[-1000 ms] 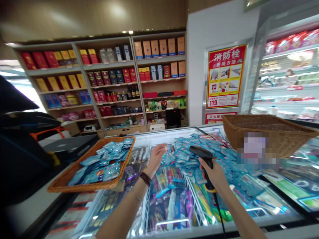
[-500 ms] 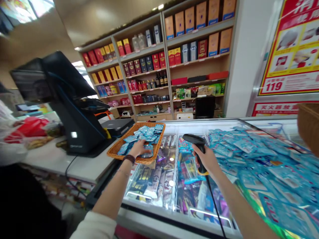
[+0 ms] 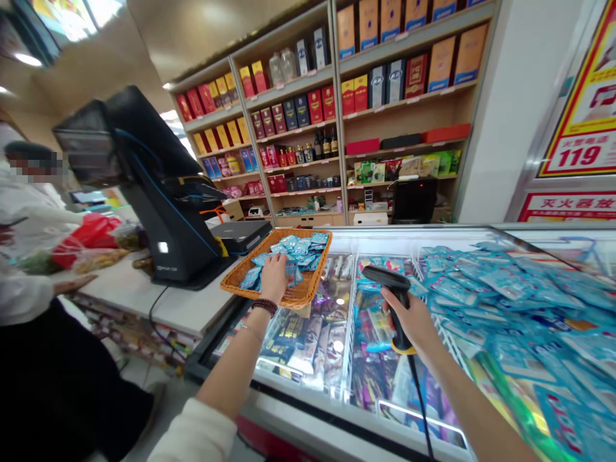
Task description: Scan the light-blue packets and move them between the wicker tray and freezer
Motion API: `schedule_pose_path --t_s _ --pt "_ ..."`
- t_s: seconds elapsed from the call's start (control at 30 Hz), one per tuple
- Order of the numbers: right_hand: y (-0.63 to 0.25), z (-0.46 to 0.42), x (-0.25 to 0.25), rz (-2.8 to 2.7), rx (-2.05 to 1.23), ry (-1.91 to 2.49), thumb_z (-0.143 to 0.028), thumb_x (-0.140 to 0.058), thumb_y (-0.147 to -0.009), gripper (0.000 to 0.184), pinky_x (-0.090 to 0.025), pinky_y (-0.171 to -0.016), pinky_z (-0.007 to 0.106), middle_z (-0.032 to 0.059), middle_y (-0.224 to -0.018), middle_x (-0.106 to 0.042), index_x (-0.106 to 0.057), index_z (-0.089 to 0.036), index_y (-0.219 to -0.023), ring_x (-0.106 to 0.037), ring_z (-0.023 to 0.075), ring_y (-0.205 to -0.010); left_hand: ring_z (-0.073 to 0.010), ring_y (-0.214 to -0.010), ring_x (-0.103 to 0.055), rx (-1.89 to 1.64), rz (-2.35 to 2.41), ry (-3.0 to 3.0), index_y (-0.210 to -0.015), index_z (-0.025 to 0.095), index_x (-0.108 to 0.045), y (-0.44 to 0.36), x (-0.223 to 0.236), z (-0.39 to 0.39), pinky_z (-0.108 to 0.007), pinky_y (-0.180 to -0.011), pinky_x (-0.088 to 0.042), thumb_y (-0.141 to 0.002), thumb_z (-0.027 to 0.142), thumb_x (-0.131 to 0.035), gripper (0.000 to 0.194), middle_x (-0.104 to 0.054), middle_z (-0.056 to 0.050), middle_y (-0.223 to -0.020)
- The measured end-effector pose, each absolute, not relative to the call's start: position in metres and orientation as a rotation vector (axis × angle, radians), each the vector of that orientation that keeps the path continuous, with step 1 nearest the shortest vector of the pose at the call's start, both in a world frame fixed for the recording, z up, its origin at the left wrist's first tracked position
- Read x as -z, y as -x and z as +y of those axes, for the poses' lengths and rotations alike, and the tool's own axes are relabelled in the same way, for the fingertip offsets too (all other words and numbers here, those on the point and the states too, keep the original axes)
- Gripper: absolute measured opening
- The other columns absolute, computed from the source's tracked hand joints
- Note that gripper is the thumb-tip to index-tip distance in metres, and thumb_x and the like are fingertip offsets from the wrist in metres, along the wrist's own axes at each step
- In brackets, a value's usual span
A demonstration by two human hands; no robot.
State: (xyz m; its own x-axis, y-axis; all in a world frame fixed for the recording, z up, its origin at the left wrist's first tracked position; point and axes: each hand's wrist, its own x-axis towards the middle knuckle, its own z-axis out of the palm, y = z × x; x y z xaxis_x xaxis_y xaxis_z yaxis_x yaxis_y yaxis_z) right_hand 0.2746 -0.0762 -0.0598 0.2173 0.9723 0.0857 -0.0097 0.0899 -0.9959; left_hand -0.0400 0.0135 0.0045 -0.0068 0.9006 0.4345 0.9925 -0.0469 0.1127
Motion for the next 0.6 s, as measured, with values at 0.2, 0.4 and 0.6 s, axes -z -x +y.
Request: schedule_pose_path --t_s 0.2,0.4,0.6 --pt "-0.280 -0.081 0.056 -1.047 -1.004 1.218 -0.069 -0.079 -0.067 0.052 -0.039 -0.034 0.026 -0.0008 -0.044 -0.057 -0.058 -0.022 -0.061 -0.049 0.0130 -0.033 -0.0271 -0.101 -0.069 1.260 -1.910 2.158 -0.116 0.018 -0.064 0.019 -0.009 0.013 -0.037 -0.090 -0.051 -0.091 0.014 -0.063 0.026 -0.074 -0.011 -0.109" --pt "-0.289 -0.084 0.050 -1.128 -0.923 1.232 -0.065 -0.075 -0.074 0.048 -0.040 -0.037 0.027 -0.0013 -0.040 -0.054 -0.056 -0.023 -0.060 -0.048 0.0131 -0.034 -0.0221 -0.096 -0.071 1.913 -1.592 2.544 -0.118 0.019 -0.067 -0.053 0.008 0.011 -0.033 -0.087 -0.055 -0.091 0.015 -0.060 0.027 -0.076 -0.009 -0.109" --pt "-0.299 -0.087 0.045 -1.131 -0.844 1.344 -0.066 -0.071 -0.075 0.047 -0.039 -0.038 0.028 -0.0012 -0.040 -0.055 -0.055 -0.024 -0.061 -0.048 0.0138 -0.033 -0.0218 -0.083 -0.072 2.077 -1.881 2.546 -0.101 0.019 -0.070 -0.102 0.061 0.023 -0.031 -0.076 -0.056 -0.081 0.017 -0.073 0.020 -0.075 -0.007 -0.086"
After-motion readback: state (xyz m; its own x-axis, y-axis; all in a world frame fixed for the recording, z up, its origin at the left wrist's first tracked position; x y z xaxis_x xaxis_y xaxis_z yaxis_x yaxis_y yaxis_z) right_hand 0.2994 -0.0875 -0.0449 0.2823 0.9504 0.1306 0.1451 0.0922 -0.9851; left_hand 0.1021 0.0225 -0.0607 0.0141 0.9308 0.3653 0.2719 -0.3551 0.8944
